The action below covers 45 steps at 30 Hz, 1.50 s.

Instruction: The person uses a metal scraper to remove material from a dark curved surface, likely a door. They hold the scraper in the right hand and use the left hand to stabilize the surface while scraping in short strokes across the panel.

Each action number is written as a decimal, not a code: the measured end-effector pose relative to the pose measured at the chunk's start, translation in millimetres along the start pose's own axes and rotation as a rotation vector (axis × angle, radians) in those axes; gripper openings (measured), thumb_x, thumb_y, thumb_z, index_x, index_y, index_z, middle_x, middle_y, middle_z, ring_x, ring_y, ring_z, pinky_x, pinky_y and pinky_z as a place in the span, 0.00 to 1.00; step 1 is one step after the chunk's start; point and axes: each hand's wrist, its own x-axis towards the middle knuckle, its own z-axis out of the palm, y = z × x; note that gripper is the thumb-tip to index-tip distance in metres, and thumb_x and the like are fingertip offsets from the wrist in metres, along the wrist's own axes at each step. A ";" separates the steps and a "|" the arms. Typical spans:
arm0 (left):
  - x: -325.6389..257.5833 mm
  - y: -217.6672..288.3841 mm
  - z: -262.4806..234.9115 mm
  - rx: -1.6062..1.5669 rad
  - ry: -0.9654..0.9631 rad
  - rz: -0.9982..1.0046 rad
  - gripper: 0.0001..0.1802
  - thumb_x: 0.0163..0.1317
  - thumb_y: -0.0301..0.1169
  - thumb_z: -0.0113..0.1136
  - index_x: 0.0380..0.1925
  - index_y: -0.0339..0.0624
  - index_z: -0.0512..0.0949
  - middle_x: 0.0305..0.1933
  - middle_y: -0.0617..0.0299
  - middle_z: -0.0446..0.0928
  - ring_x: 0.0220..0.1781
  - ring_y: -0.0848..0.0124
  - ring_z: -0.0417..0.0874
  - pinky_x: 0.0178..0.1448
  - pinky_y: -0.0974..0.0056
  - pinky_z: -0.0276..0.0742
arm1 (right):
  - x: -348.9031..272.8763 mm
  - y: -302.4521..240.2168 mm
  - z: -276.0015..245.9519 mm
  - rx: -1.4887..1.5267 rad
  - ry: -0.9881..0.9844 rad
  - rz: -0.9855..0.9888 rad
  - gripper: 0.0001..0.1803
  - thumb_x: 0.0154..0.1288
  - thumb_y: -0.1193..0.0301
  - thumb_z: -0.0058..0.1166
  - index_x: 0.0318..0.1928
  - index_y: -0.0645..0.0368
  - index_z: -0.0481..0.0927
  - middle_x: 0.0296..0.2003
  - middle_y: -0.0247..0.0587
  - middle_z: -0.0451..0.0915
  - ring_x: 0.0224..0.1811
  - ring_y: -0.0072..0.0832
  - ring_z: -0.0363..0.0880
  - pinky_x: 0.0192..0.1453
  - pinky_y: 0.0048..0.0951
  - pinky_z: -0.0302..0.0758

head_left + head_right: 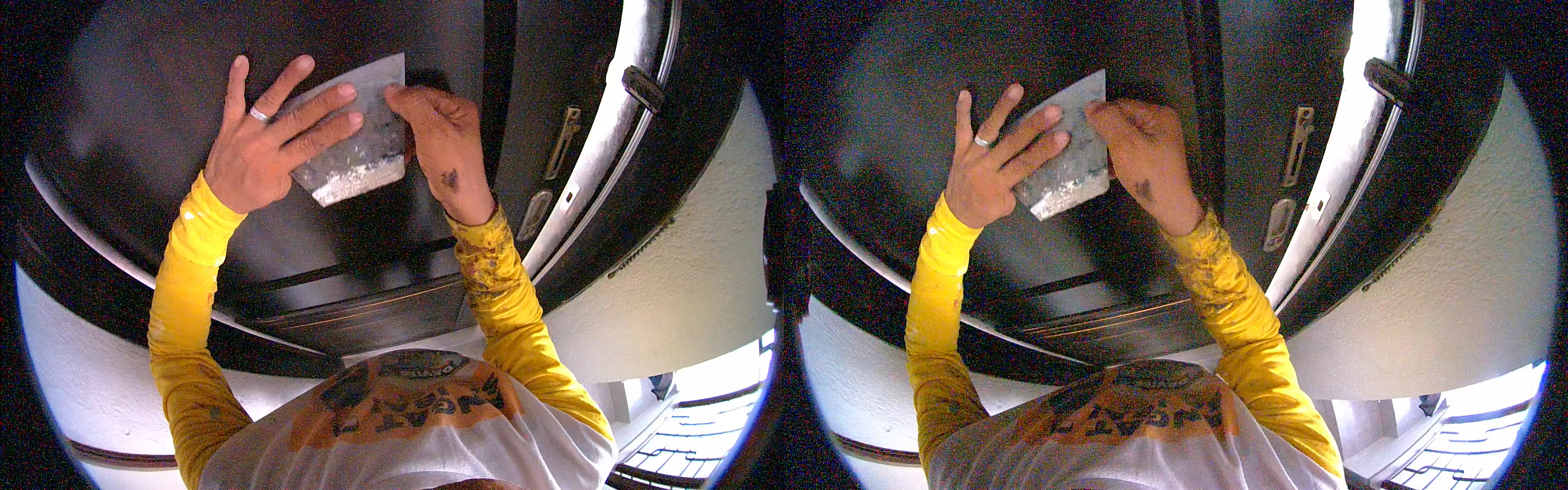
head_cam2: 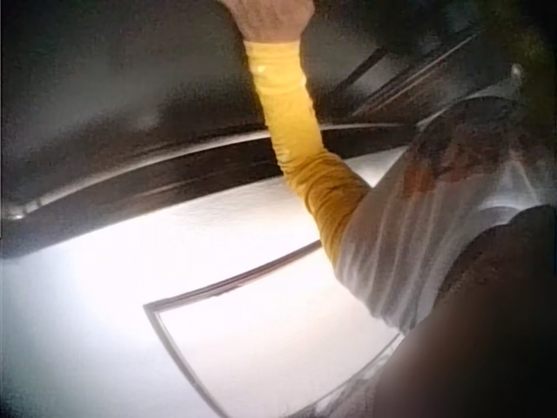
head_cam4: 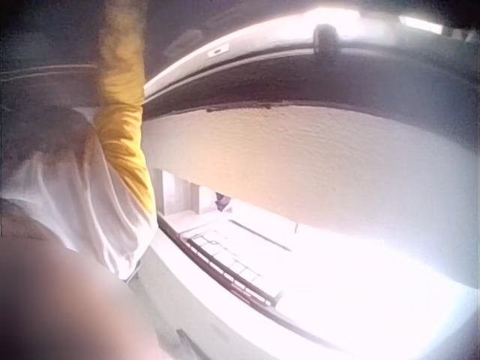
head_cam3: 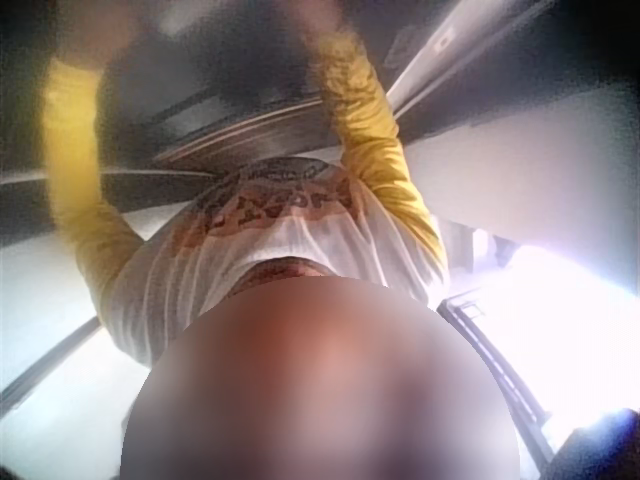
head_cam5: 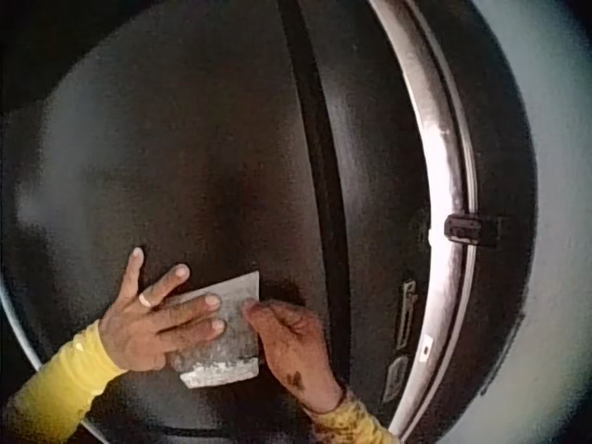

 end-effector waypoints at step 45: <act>5.3 -5.6 -23.4 -0.014 -0.032 0.017 0.33 0.54 0.28 0.58 0.62 0.70 0.75 0.73 0.74 0.68 0.78 0.57 0.60 0.77 0.28 0.34 | 1.6 -5.7 15.2 0.202 0.069 0.033 0.12 0.71 0.66 0.56 0.32 0.59 0.83 0.25 0.25 0.78 0.24 0.13 0.71 0.27 0.19 0.66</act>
